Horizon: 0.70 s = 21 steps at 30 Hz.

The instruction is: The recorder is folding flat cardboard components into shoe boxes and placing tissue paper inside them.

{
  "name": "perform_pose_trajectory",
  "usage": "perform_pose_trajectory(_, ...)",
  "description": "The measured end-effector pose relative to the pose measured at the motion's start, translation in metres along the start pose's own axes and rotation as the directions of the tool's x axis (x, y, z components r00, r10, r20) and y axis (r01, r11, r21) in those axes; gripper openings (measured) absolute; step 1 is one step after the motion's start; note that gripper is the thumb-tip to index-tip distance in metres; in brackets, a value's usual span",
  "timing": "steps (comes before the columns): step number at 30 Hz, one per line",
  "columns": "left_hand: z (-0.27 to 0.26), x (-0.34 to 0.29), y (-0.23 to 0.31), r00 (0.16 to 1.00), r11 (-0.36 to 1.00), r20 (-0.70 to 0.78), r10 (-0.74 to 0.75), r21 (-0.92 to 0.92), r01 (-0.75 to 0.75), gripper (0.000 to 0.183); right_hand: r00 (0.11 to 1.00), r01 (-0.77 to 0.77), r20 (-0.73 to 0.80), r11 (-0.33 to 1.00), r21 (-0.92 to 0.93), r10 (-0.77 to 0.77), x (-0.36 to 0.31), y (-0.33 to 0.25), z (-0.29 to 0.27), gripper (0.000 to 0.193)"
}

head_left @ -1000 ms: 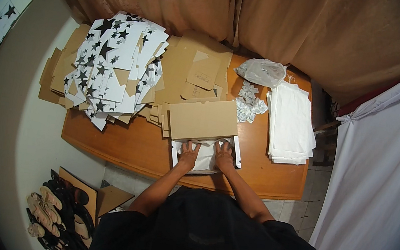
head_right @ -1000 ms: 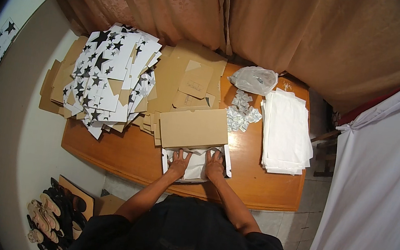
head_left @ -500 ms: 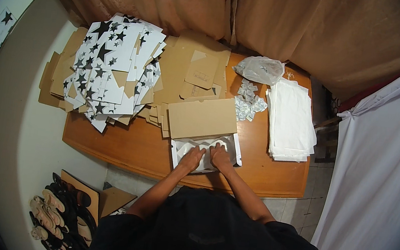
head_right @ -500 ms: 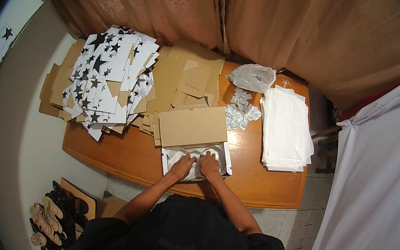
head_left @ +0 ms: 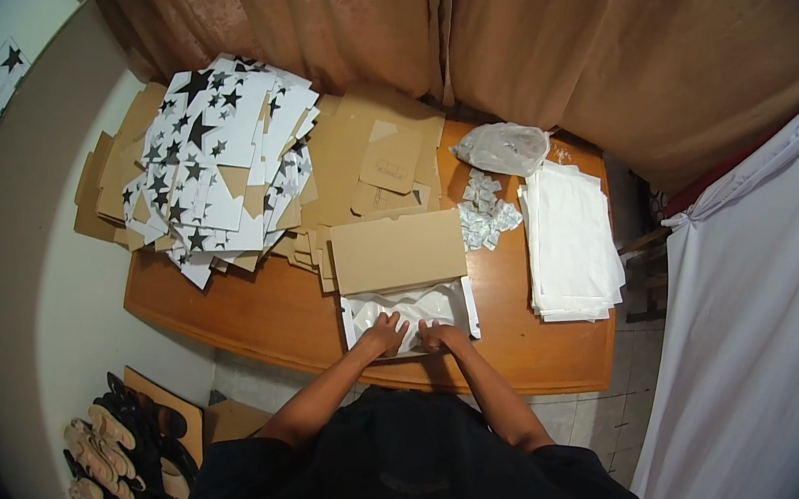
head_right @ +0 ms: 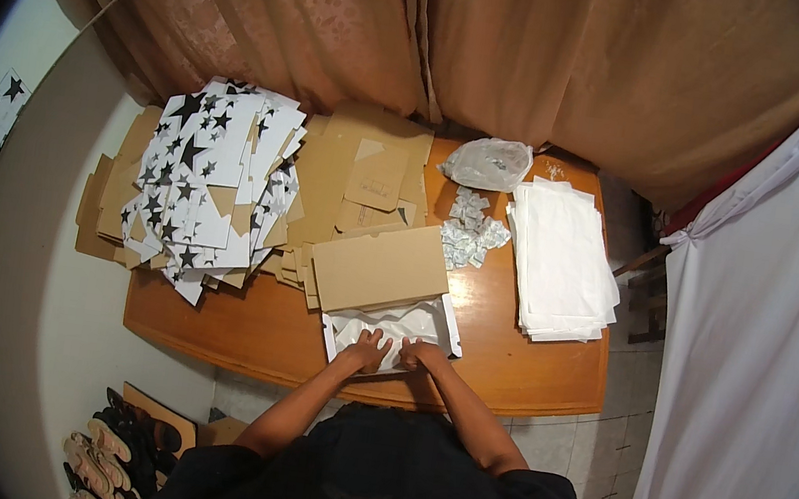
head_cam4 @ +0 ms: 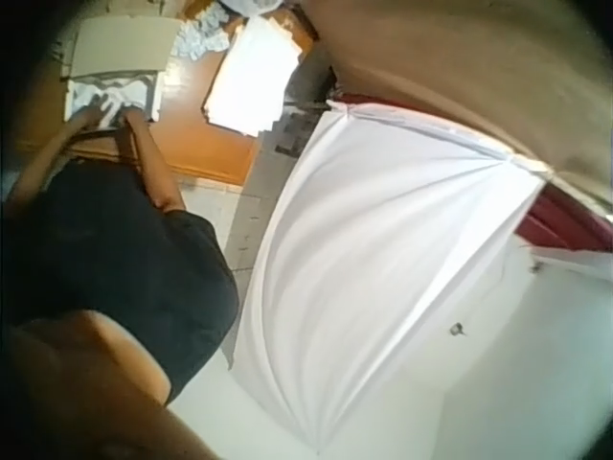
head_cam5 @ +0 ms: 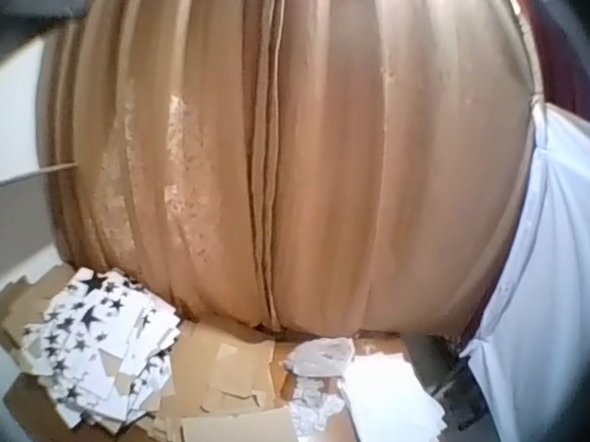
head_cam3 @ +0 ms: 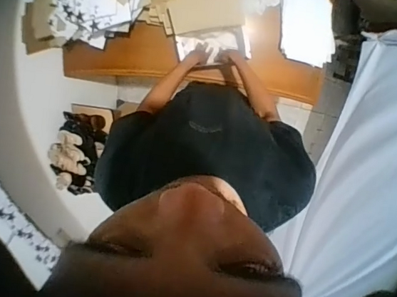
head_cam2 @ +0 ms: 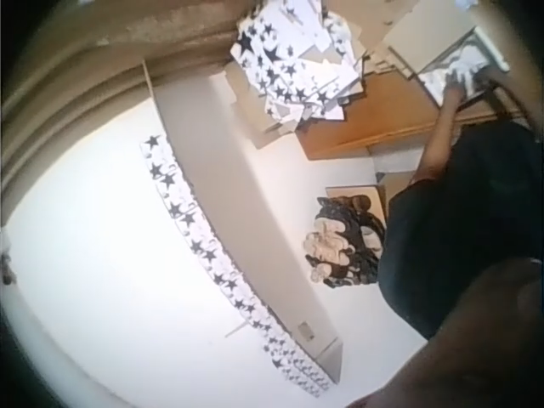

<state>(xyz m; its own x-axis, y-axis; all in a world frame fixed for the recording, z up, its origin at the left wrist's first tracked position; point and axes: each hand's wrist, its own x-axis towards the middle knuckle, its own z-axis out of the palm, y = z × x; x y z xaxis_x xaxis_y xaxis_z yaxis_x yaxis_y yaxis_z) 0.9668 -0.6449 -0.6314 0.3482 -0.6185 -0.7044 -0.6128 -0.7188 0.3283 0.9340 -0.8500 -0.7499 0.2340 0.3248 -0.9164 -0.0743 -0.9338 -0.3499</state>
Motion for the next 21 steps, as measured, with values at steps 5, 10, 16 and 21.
perform_pose_trajectory(5, 0.018, -0.003, -0.023, 0.999, 0.998, -0.010, -0.051, -0.044, 0.051, 0.070, 0.979, -0.088, -0.178, 0.995, 0.042, 0.094, -0.021, -0.055, -0.017, 0.067)
perform_pose_trajectory(10, 0.029, 0.025, -0.061, 0.982, 0.952, -0.185, 0.028, -0.296, -0.082, 0.053, 0.922, 0.068, -0.367, 0.986, -0.152, -0.120, -0.073, -0.078, -0.038, 0.041)
perform_pose_trajectory(16, 0.033, 0.016, -0.061, 0.915, 0.816, -0.395, -0.086, -0.554, -0.162, 0.032, 0.522, 0.575, -0.777, 0.818, 0.017, -0.351, -0.157, -0.072, -0.030, 0.036)
perform_pose_trajectory(21, -0.026, -0.004, -0.015, 0.867, 0.889, -0.473, -0.157, -0.450, -0.085, 0.024, 0.378, 0.705, -0.876, 0.706, 0.063, -0.299, -0.248, -0.026, -0.037, 0.036)
